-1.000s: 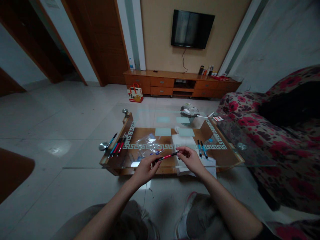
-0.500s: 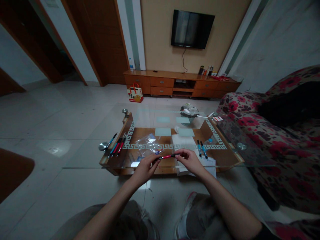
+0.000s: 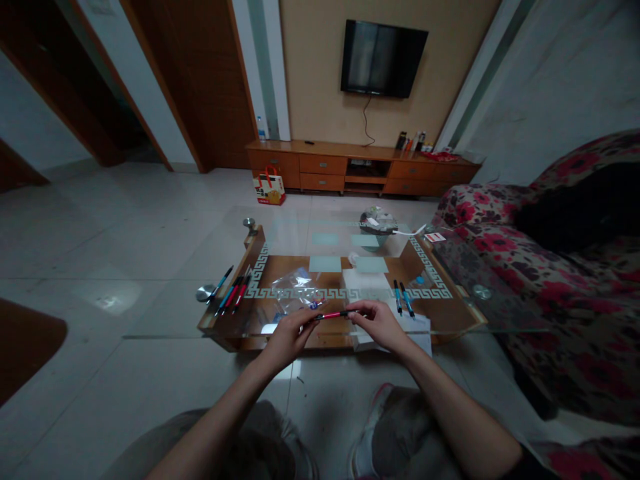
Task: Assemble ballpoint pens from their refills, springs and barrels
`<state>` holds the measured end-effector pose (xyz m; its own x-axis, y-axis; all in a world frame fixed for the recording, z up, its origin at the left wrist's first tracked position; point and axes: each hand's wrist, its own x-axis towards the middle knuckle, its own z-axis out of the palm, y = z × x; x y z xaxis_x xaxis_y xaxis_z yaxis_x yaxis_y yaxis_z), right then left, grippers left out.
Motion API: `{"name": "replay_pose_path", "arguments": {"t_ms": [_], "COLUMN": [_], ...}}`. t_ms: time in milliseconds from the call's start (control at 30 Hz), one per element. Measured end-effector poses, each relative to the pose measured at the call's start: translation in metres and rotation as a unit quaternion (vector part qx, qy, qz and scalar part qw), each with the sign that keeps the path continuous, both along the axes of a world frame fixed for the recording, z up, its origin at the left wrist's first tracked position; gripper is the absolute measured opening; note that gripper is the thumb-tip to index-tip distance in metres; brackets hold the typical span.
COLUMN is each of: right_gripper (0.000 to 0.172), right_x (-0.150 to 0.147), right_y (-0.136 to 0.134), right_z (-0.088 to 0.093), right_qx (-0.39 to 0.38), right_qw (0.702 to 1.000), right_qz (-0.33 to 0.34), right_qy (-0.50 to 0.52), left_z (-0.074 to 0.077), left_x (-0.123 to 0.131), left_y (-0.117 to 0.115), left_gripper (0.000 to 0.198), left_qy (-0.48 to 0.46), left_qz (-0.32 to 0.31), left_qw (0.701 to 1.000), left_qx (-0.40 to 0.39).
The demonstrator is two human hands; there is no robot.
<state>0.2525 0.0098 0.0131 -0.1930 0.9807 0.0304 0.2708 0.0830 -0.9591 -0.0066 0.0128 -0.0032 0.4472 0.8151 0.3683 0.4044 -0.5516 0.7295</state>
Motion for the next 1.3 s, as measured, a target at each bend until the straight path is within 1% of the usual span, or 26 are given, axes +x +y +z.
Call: {"name": "replay_pose_path", "arguments": {"t_ms": [133,267,567,733,900,1000,1100,1233,1300], "right_gripper": [0.027,0.029,0.036,0.034,0.032,0.031,0.031,0.030,0.035], "right_x": [0.001,0.001,0.001,0.000,0.000,-0.002,-0.006,-0.010,-0.009], "right_y": [-0.001,-0.002,-0.005,-0.006,-0.007,-0.006,-0.006,-0.007,-0.006], "right_z": [-0.001,-0.003,-0.006,-0.007,-0.006,-0.007,-0.008,-0.007,-0.006], "right_qx": [-0.002,-0.016,-0.047,-0.049,-0.041,-0.035,-0.032,-0.030,-0.024], "right_qw": [1.000,0.999,0.998,0.998,0.998,0.999,0.999,0.999,0.999], "right_qz": [0.004,0.027,0.039,0.038,0.042,0.036,0.019,0.020,0.024], "right_qy": [-0.007,0.004,0.020,0.015,-0.003,-0.001,0.004,-0.004,-0.002], "left_z": [-0.002,-0.004,0.001,-0.002,-0.003,0.000,0.006,0.012,0.012], "left_x": [-0.002,-0.004,-0.006,-0.006,-0.006,-0.004,-0.001,0.002,0.002], "left_y": [0.000,0.001,0.000,0.000,0.000,0.000,-0.003,-0.006,-0.007], "left_gripper": [0.026,0.026,0.027,0.027,0.026,0.024,0.024,0.026,0.026], "left_qy": [0.001,0.001,0.007,0.013,0.020,0.039,0.066,0.075,0.071], "left_qz": [-0.005,-0.013,-0.026,-0.029,-0.035,-0.028,-0.017,-0.046,-0.046], "left_qw": [1.000,1.000,1.000,0.999,0.999,0.999,0.998,0.996,0.996], "left_qx": [0.007,0.016,0.009,0.018,0.011,0.005,-0.014,-0.032,-0.024]}}
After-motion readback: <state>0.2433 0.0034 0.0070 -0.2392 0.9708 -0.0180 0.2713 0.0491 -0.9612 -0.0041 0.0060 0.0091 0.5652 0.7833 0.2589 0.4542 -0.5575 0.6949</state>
